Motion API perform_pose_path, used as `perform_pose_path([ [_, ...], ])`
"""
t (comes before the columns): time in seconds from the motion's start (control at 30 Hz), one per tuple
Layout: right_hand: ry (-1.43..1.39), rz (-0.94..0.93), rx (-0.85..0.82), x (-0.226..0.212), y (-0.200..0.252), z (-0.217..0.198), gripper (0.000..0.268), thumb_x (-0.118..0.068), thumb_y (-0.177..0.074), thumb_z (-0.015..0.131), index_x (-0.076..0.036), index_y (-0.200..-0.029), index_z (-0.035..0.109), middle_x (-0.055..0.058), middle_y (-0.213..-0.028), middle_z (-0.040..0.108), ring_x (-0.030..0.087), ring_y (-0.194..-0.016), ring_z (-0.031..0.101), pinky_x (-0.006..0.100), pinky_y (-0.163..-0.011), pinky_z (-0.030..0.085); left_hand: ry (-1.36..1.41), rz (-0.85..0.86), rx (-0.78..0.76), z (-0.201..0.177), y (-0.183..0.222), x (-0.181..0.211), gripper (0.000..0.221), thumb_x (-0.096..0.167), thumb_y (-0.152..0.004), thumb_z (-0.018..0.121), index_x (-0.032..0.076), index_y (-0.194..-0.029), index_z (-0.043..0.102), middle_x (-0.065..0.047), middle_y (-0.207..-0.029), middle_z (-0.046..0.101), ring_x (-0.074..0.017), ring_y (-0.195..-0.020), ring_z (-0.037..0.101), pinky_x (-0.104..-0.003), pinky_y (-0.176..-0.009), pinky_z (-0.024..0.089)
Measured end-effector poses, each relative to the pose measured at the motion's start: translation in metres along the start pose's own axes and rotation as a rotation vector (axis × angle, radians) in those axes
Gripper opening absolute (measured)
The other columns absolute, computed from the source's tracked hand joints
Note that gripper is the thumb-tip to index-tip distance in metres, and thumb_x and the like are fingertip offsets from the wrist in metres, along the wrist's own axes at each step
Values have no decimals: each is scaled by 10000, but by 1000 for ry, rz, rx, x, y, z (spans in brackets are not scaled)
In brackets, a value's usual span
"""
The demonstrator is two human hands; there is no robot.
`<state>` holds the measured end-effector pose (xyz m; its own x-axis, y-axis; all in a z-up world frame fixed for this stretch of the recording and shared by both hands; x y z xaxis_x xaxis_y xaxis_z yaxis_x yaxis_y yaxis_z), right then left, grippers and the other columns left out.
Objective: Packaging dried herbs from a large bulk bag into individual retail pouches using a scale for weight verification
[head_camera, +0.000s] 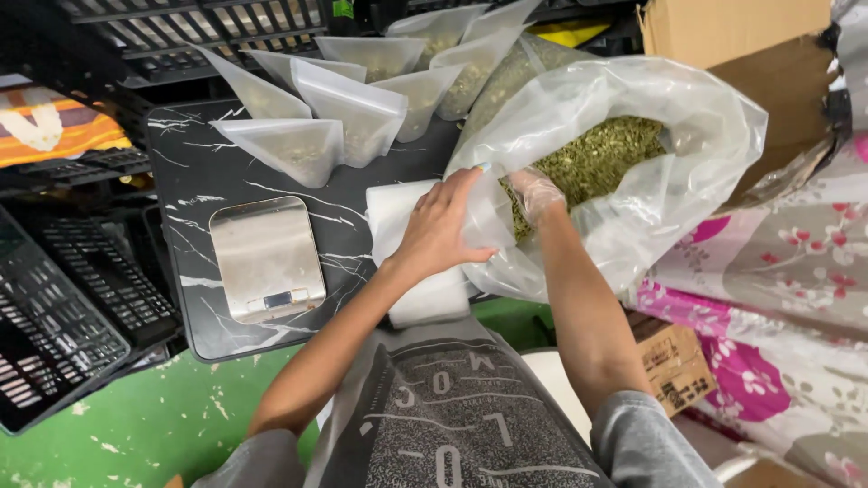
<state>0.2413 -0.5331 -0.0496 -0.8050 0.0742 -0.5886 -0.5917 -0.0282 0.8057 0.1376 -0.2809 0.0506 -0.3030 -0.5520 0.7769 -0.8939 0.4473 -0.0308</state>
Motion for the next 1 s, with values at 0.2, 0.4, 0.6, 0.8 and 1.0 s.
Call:
perform_pose_path([
  [0.2, -754, -74, 18, 66, 26, 19, 915, -626, -939, 401, -122, -1661, 154, 74, -1728, 164, 293, -1595, 105, 449, -1332, -10, 41, 50, -62, -8, -3, -3, 1204, 415, -603, 922, 103, -1575, 282, -225, -1513, 459, -430, -1311, 524, -612, -1107, 406],
  [0.4, -933, -217, -83, 67, 38, 21, 745, -539, -976, 355, -153, -1609, 279, 42, -1689, 268, 279, -1577, 175, 464, -1318, 65, -129, 50, -143, -15, -10, 5, 1229, 419, -643, 919, 152, -1618, 221, -209, -1485, 499, -421, -1307, 526, -607, -1088, 400],
  [0.6, -879, -424, -212, 35, 76, 45, 483, -426, -994, 312, -192, -1386, 467, 3, -1471, 435, 250, -1411, 324, 473, -1202, 231, -482, 63, -171, -8, -25, 28, 1265, 377, -649, 906, 216, -1637, 132, -196, -1442, 523, -401, -1228, 548, -576, -1042, 404],
  [0.8, -1128, -582, -67, 8, 136, 71, 196, -337, -918, 462, -144, -954, 464, 56, -998, 450, 273, -996, 445, 435, -924, 375, -600, 58, -195, 6, -38, 45, 1292, 310, -654, 921, 235, -1646, 96, -220, -1408, 544, -417, -1186, 549, -593, -1027, 376],
  [1.0, -1362, -739, 89, -11, 168, 66, 386, -248, -843, 614, -96, -522, 463, 108, -525, 468, 295, -582, 568, 396, -646, 521, -515, 152, -174, 19, -44, 48, 1303, 325, -665, 930, 225, -1656, 89, -216, -1451, 508, -422, -1242, 520, -609, -1067, 346],
])
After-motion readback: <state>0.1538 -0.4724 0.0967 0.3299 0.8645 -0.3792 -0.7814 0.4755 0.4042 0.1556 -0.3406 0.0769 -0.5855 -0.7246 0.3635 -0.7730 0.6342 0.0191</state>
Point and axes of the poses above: each hand's wrist, its own y-axis away from the middle knuckle, its own z-axis out of the palm, x = y × z, the point moved 4 cm from there along -y, towards the middle knuckle
